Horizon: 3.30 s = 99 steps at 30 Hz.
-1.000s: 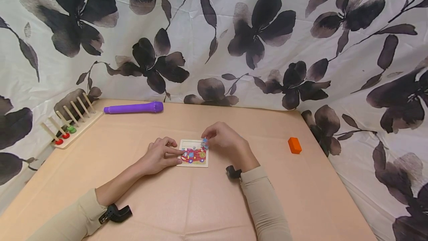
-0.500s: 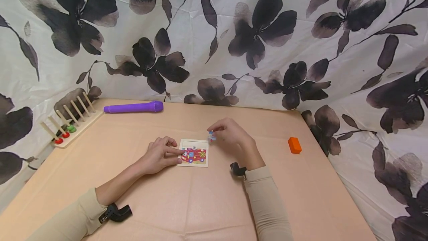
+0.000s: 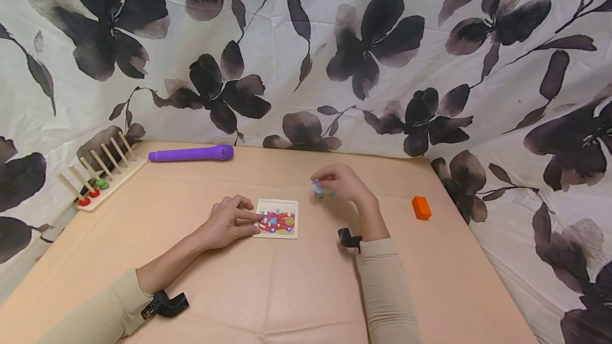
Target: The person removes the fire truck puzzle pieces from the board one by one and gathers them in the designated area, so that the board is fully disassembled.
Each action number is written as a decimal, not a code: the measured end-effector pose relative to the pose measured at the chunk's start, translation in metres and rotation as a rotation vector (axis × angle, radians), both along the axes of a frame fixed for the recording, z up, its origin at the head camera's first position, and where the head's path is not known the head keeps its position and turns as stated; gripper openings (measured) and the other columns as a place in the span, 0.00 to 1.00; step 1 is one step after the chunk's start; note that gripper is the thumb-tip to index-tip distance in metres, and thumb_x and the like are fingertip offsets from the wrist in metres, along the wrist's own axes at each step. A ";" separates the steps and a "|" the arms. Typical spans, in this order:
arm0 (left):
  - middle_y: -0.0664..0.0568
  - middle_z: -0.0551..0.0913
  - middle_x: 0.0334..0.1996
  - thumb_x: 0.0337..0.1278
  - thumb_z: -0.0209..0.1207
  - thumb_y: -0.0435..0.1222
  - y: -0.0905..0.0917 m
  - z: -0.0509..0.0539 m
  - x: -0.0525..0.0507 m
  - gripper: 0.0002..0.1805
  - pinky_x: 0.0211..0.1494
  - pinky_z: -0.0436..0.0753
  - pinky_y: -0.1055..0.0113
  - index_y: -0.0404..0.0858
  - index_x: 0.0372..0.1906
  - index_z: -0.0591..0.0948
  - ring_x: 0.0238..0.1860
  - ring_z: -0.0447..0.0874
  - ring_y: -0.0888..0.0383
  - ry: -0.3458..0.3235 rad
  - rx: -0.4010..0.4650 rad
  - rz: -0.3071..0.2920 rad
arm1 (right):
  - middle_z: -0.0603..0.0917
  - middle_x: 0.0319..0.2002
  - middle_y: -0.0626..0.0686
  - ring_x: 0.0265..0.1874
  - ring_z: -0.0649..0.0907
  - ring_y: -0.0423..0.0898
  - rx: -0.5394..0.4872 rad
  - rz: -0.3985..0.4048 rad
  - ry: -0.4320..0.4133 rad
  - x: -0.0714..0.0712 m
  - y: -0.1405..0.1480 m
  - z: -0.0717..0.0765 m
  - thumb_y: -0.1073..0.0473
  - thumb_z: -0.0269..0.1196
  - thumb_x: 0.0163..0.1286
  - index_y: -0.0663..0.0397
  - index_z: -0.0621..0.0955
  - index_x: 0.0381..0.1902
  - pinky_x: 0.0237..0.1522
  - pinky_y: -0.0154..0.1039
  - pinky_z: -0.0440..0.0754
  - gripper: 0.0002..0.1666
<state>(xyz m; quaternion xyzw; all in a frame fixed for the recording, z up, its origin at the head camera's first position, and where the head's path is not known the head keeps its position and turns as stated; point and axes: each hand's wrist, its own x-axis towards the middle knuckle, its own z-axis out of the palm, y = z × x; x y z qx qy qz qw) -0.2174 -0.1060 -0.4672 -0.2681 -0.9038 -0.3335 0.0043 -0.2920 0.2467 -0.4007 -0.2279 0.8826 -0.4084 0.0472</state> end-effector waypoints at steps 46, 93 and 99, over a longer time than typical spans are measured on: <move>0.50 0.78 0.55 0.57 0.74 0.50 0.000 0.001 0.002 0.19 0.52 0.59 0.53 0.53 0.54 0.91 0.53 0.68 0.52 -0.009 -0.003 0.000 | 0.87 0.44 0.68 0.35 0.84 0.63 0.005 -0.161 -0.127 0.002 0.073 -0.009 0.70 0.61 0.74 0.69 0.87 0.51 0.41 0.45 0.86 0.12; 0.53 0.78 0.54 0.57 0.73 0.51 -0.001 -0.003 0.001 0.19 0.51 0.59 0.54 0.55 0.53 0.91 0.53 0.68 0.54 0.007 -0.014 0.005 | 0.89 0.48 0.63 0.42 0.82 0.50 0.142 -0.270 -0.201 -0.002 0.086 -0.037 0.72 0.60 0.74 0.65 0.89 0.47 0.41 0.33 0.80 0.12; 0.53 0.78 0.54 0.57 0.73 0.51 -0.001 -0.003 0.001 0.19 0.51 0.59 0.54 0.55 0.53 0.91 0.53 0.68 0.54 0.008 -0.015 0.005 | 0.89 0.47 0.63 0.41 0.82 0.49 0.155 -0.263 -0.188 -0.003 0.087 -0.040 0.72 0.60 0.74 0.66 0.89 0.47 0.40 0.33 0.80 0.12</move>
